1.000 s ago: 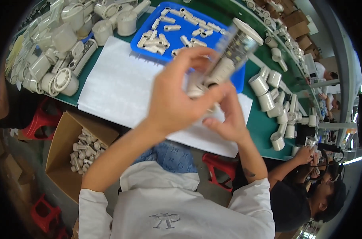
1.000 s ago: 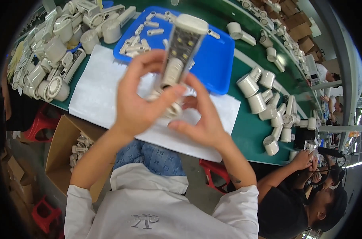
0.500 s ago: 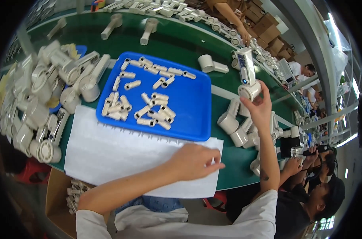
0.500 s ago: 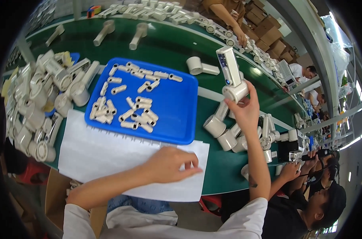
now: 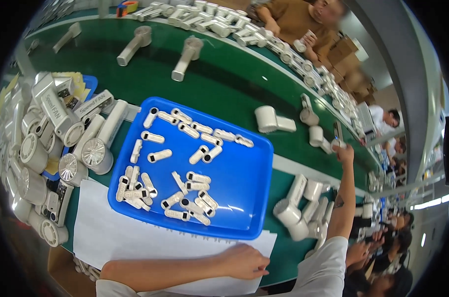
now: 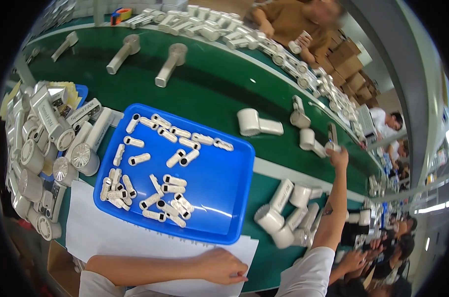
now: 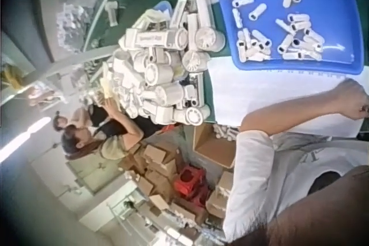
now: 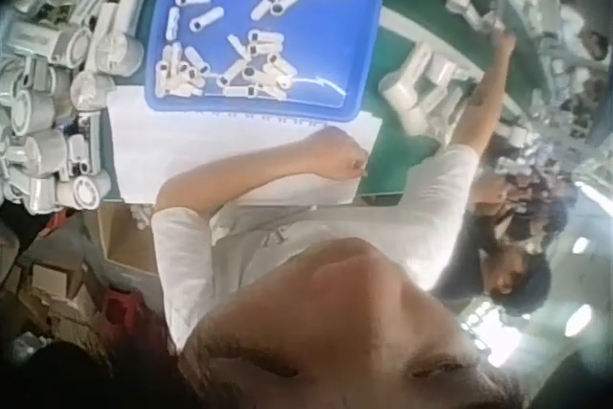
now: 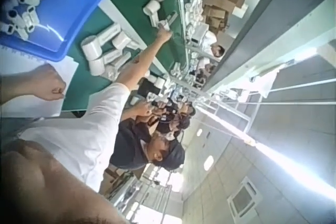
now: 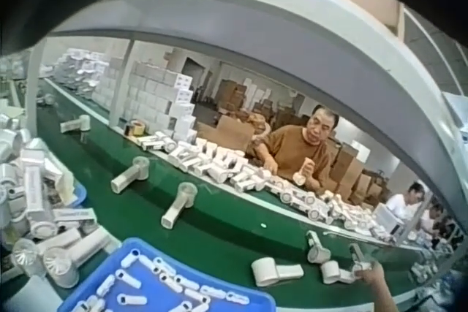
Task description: The person assembles portable fans by attaching plastic cover pieces from a tray onto the fan bodies, peeling adhesive pads from a sheet to stick onto the bottom of the fans, and placing the fans onto the conveyor belt.
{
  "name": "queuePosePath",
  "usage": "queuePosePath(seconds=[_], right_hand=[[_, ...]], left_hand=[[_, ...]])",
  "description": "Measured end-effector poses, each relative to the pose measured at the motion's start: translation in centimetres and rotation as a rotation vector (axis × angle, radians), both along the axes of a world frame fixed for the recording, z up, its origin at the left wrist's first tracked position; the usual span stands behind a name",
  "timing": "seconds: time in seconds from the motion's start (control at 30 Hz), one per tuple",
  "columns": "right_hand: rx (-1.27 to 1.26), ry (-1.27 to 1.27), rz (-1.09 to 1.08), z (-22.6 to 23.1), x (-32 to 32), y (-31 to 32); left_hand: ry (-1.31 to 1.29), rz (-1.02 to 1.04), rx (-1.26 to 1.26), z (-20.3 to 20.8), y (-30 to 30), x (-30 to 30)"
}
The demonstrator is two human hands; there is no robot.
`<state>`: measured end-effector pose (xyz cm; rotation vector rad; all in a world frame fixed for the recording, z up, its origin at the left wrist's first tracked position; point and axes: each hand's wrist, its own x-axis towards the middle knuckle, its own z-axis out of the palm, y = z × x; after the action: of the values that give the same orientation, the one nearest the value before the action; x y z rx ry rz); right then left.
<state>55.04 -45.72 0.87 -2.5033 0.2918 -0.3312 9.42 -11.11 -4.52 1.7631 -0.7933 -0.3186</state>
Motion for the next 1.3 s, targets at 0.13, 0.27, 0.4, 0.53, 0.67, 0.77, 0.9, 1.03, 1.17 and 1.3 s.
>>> queuePosePath(seconds=[0.13,0.27,0.4,0.53,0.67,0.77,0.9,1.03,1.17,1.3], right_hand=[[-0.092,-0.008,-0.099,-2.6,4.3,-1.8],[0.058,-0.233,-0.080,-3.2,7.7,-4.7],[-0.540,-0.521,0.298,-1.7,5.9,3.1],[-0.112,0.027,0.927,1.9,-5.0,20.2],[-0.489,-0.097,1.176,-1.3,-8.3,25.0],[-0.550,-0.020,1.051,0.8,-10.3,26.0],[-0.459,-0.226,0.933,4.5,-14.5,22.8],[-0.365,-0.322,0.941,9.7,-22.1,22.1],[-0.248,-0.324,1.192,11.1,-31.3,23.0],[-0.397,-0.522,1.439,10.4,-38.0,24.7]], left_hand=[[0.043,-0.019,-0.034,-0.3,0.2,0.0],[-0.009,-0.021,-0.085,-1.4,-0.8,-0.4],[0.037,-0.022,-0.067,-0.8,-0.4,0.2],[0.029,-0.011,0.009,-0.1,0.4,0.2],[-0.085,-0.045,0.096,-0.7,-0.4,0.2],[-0.086,-0.060,0.189,0.2,-0.4,0.1],[-0.108,0.043,0.170,2.9,0.5,-1.8],[-0.300,0.545,-0.173,6.3,4.0,-4.6],[-0.424,1.117,-0.258,10.5,9.4,-5.4],[-0.056,0.896,-0.066,11.9,11.7,-6.7]])
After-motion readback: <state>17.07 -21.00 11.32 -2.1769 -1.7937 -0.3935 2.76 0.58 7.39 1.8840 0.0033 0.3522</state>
